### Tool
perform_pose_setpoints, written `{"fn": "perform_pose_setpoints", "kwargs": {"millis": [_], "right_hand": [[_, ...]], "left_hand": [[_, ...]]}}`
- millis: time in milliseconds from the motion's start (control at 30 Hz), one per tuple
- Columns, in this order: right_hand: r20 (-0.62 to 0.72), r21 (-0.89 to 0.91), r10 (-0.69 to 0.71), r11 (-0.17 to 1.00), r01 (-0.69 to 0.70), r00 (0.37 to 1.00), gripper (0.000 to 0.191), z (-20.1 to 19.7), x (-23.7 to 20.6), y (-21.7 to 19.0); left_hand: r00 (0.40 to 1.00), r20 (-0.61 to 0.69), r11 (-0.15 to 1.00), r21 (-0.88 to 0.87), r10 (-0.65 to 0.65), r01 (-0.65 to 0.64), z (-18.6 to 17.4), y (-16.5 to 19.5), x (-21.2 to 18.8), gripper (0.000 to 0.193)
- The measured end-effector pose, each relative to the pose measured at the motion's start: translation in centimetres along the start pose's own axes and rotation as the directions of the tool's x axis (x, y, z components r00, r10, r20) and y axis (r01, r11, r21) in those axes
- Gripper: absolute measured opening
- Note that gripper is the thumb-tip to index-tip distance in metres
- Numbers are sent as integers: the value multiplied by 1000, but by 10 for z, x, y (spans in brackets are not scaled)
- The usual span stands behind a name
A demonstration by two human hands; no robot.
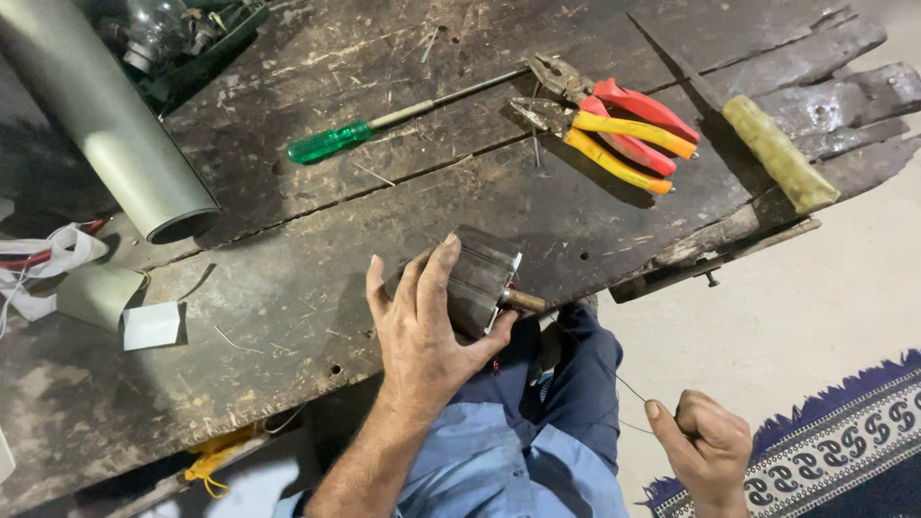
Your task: The person winds copper wire around a cylindrical motor armature by hand, repeatedly rotating the armature and feeding the wire into slots. The person occasionally pauses to inspect the winding and adjust the wire placement.
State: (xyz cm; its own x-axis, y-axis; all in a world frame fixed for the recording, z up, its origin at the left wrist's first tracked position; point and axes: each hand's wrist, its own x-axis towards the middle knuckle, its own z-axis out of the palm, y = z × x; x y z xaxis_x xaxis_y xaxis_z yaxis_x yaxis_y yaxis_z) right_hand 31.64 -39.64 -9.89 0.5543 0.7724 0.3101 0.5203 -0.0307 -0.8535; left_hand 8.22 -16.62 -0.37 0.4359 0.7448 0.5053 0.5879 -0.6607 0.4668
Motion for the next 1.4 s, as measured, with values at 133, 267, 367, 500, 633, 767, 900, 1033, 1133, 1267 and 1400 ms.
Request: {"fn": "perform_pose_setpoints", "kwargs": {"millis": [133, 267, 367, 500, 633, 767, 900, 1033, 1133, 1267, 1400], "right_hand": [[20, 10, 88, 996, -88, 996, 49, -24, -19, 32], [-8, -75, 214, 974, -214, 977, 42, -73, -46, 54], [-60, -245, 550, 801, -547, 833, 30, -101, -45, 54], [-4, -542, 526, 713, -444, 850, 37, -85, -17, 28], [-3, -418, 55, 907, -51, 998, 94, -19, 9, -41], [95, -295, -354, 883, 365, 931, 119, 57, 57, -131], [253, -425, -290, 824, 375, 923, 134, 103, 106, -194], [287, -502, -125, 825, 261, 950, 124, 122, 121, -203], [170, -433, -287, 838, 333, 943, 114, 127, 116, -188], [176, -184, -317, 919, 348, 932, 106, 105, 119, -160], [164, 433, -356, 864, 257, 920, 108, 82, 107, -143]], "left_hand": [[999, 28, 1000, -20, -16, 17, -1, -2, 0, 101], [1000, 25, 999, -34, 4, -3, -2, 0, 3, 102], [1000, 30, 999, -40, 1, 0, -4, 7, 7, 102], [997, 69, 991, -129, 27, -18, -11, 10, 11, 110], [977, 182, 950, -310, 111, -50, -27, -4, 8, 123], [989, 115, 704, -710, 91, 18, -44, -24, -8, 108], [997, -31, 467, -884, -76, 8, -53, -44, -28, 90], [976, -82, 265, -964, -203, -26, -50, -55, -39, 83], [975, -76, 239, -971, -209, -24, -46, -56, -40, 80], [982, -3, 214, -976, -191, 39, -46, -56, -39, 73], [982, 13, 233, -971, -189, 58, -45, -56, -36, 62]]}}
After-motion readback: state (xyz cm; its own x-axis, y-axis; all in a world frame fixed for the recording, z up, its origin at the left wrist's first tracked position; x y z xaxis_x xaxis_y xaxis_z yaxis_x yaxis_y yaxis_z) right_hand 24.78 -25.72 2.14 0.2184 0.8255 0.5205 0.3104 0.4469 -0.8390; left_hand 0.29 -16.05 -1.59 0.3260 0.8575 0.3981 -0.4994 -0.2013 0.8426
